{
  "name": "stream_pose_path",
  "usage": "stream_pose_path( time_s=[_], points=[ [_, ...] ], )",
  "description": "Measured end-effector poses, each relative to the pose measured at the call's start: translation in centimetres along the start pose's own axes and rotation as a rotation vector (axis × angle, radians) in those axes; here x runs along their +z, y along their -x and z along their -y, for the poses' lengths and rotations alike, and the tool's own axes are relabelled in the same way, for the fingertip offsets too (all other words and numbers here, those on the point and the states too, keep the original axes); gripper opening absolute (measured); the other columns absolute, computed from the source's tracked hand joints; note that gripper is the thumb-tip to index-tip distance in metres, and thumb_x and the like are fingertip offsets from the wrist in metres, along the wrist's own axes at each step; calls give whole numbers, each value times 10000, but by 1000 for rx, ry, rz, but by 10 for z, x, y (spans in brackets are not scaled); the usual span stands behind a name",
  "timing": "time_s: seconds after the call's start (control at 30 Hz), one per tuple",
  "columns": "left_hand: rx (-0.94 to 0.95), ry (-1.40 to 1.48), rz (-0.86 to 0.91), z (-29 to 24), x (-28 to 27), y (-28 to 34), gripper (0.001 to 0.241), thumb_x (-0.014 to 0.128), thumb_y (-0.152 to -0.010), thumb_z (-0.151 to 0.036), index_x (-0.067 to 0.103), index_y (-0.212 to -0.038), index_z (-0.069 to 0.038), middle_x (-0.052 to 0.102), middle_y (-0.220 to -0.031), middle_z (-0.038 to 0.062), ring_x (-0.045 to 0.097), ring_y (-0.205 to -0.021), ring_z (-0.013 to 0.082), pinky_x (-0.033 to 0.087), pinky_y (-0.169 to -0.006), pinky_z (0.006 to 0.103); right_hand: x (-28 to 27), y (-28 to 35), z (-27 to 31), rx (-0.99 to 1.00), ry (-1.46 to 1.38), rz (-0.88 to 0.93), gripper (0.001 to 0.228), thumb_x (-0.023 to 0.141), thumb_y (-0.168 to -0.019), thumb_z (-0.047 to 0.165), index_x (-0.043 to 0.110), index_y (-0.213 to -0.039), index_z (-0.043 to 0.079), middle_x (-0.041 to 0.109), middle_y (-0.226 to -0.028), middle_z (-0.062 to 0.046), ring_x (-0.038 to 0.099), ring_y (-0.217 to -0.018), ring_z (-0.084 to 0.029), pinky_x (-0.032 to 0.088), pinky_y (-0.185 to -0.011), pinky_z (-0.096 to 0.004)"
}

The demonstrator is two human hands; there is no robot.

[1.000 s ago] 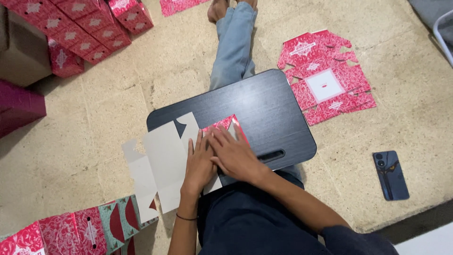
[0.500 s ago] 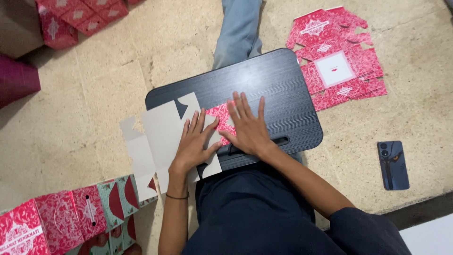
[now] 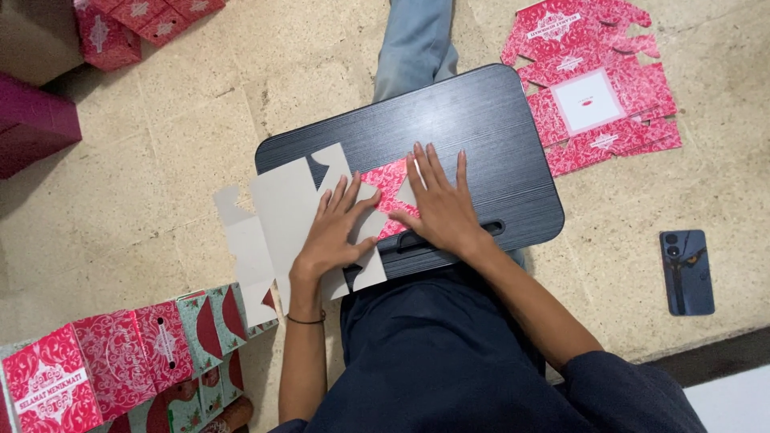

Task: The person folds and assembles cardboard boxes by hand while sitting on the floor using a small lap desk.

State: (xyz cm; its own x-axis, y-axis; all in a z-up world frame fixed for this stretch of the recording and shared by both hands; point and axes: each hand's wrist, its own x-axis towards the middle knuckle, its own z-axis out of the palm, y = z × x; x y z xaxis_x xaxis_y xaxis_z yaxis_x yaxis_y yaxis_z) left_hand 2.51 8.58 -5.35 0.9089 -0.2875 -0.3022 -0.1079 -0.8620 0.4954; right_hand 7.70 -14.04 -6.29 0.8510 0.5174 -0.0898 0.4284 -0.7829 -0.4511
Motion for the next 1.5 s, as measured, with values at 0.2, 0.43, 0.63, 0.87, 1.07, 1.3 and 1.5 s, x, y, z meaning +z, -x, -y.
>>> stream_pose_path(
  time_s=[0.2,0.43,0.63,0.87,1.07,1.3,1.5],
  points=[
    [70,0,-58,-45,24,-38,752,595,-848,-411,442,-1562,-230,117,-1728,152,34,-1584,402,-63,-1235,571,-18,26,-44,95,111,-67,962,485,-956,699,233,-1635,65,160,-1702,-238,77,-1581,-411,-106,-1193,-711],
    [69,-34,-72,-49,30,-50,756,566,-851,-408,423,-1571,-232,76,-1735,130,-6,-1588,385,-97,-1228,568,-10,26,-52,49,47,-152,913,510,-992,646,291,-1602,2,193,-1691,-249,114,-1571,-424,-89,-1205,-675],
    [45,-57,-78,-61,38,-60,767,550,-882,-398,356,-1605,-228,38,-1735,147,-45,-1586,387,-113,-1223,588,2,27,-40,-28,-147,-282,784,587,-1030,313,176,-1632,26,130,-1695,-261,8,-1565,-432,-74,-1205,-667],
    [-7,-163,-83,-94,38,-63,688,457,-910,-360,400,-1570,-175,55,-1727,183,-13,-1586,399,-52,-1236,597,-4,13,-36,-72,-50,-331,632,482,-1054,244,274,-1632,96,160,-1708,-212,46,-1567,-450,-6,-1210,-677],
    [160,-107,-64,-42,15,-83,671,551,-891,-193,451,-1554,-221,303,-1650,145,245,-1531,364,192,-1200,560,6,7,-49,32,84,-290,617,428,-1070,458,350,-1619,187,222,-1690,-220,106,-1567,-452,31,-1207,-685],
    [-16,-293,-72,-34,-46,-109,1064,890,-716,-488,383,-1603,-189,371,-1617,240,310,-1520,402,279,-1183,595,7,7,-47,54,82,-284,652,470,-1059,488,337,-1626,196,211,-1691,-235,82,-1571,-458,3,-1208,-678],
    [-16,-269,-160,-50,-46,-99,1102,917,-713,-370,337,-1612,-109,550,-1457,242,500,-1402,381,250,-1200,584,2,8,-44,62,81,-263,654,460,-1057,476,340,-1622,169,210,-1689,-247,83,-1573,-455,-3,-1212,-675]
  ],
)
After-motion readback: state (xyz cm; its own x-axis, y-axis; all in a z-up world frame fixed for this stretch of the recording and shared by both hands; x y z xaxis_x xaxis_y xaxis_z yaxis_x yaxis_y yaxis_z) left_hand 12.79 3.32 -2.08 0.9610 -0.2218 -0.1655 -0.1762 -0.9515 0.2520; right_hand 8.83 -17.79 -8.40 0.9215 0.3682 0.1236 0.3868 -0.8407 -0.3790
